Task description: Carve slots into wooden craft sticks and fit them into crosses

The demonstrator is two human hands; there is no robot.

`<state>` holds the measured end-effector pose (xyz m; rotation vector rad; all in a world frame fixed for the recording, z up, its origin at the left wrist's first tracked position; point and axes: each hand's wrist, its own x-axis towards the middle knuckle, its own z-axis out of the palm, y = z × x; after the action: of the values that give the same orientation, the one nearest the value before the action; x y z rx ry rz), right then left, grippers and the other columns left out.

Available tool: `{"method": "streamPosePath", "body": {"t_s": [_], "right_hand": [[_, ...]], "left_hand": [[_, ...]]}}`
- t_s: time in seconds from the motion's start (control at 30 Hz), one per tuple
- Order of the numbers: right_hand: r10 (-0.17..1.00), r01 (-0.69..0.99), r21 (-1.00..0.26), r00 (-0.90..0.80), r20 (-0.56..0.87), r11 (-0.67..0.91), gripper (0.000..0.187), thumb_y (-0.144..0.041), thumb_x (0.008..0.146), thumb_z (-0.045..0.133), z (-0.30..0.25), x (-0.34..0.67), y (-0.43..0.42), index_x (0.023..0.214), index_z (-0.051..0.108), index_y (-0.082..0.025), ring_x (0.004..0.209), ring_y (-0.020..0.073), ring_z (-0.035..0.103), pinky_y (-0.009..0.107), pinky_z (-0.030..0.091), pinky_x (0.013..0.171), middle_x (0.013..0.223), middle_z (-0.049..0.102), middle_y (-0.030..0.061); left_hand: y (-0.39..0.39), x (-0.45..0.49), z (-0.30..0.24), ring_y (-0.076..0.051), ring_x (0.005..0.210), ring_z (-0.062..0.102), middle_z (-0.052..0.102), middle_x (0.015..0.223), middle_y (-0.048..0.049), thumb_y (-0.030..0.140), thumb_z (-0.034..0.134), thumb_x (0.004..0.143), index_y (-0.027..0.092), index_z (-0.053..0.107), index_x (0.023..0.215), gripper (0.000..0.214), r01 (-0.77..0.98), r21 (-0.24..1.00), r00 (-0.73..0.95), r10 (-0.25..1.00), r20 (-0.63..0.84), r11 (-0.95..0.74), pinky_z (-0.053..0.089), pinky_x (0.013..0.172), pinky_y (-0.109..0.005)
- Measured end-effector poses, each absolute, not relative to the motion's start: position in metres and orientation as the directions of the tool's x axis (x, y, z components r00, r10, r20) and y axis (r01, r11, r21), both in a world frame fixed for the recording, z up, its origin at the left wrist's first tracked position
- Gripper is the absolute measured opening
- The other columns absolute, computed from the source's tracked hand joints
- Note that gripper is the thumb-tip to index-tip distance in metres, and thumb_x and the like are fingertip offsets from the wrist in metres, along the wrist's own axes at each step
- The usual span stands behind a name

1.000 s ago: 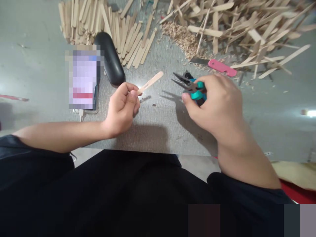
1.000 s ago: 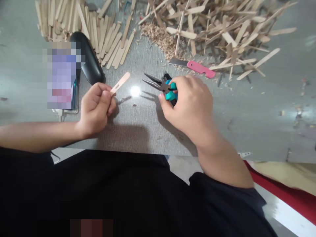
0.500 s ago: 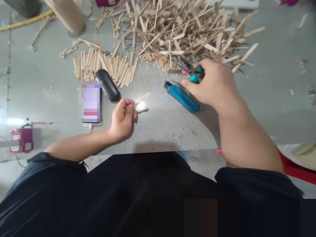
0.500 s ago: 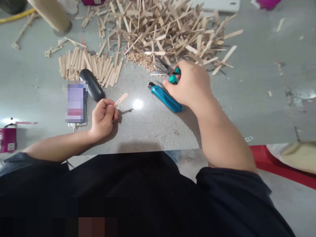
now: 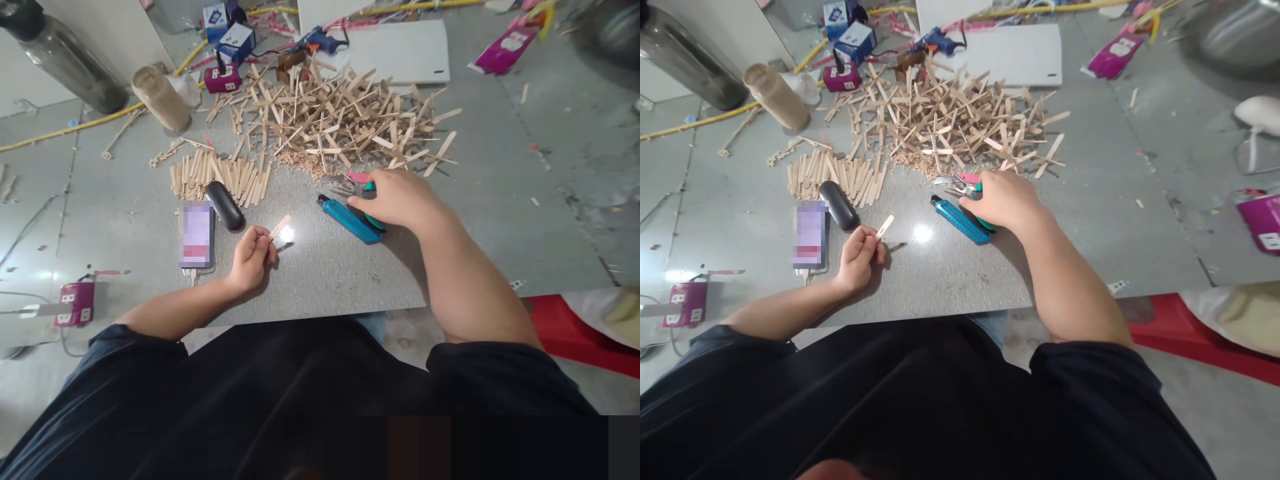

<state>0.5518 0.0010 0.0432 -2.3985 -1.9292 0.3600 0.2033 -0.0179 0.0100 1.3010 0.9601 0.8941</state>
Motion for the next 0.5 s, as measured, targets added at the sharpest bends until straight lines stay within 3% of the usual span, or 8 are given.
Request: {"method": "streamPosePath", "body": {"t_s": [0.1,0.3,0.5], "right_hand": [[0.972,0.964,-0.168,0.183,-0.146,-0.206,0.049,-0.067,0.098,0.077,0.038,0.555,0.003,0.114,0.084,-0.021,0.087,0.0355,0.073,0.048,0.051,0.071,0.102,0.083,0.0190],[0.979,0.967,-0.171,0.173,-0.110,-0.190,0.047,-0.062,0.098,0.080,0.036,0.553,0.000,0.116,0.081,-0.019,0.109,0.0416,0.076,0.054,0.061,0.088,0.120,0.083,0.0227],[0.980,0.956,-0.215,0.190,-0.059,-0.198,0.036,-0.054,0.102,0.080,0.039,0.543,-0.006,0.115,0.078,-0.020,0.124,0.0481,0.075,0.062,0.061,0.100,0.125,0.079,0.0251]], "left_hand": [[-0.017,0.201,0.011,-0.011,0.054,0.054,0.063,0.059,0.0045,0.063,0.078,0.110,0.026,0.055,0.094,0.047,-0.002,0.995,0.373,0.923,-0.089,0.096,0.046,0.056,-0.026],[-0.019,0.199,0.009,-0.010,0.055,0.057,0.064,0.060,0.0052,0.070,0.079,0.109,0.025,0.056,0.096,0.052,-0.021,0.988,0.391,0.911,-0.134,0.154,0.049,0.059,-0.026],[-0.024,0.200,0.006,-0.011,0.054,0.054,0.063,0.061,0.0055,0.074,0.075,0.110,0.026,0.055,0.102,0.053,-0.041,0.981,0.363,0.918,-0.160,0.187,0.049,0.059,-0.028]]}}
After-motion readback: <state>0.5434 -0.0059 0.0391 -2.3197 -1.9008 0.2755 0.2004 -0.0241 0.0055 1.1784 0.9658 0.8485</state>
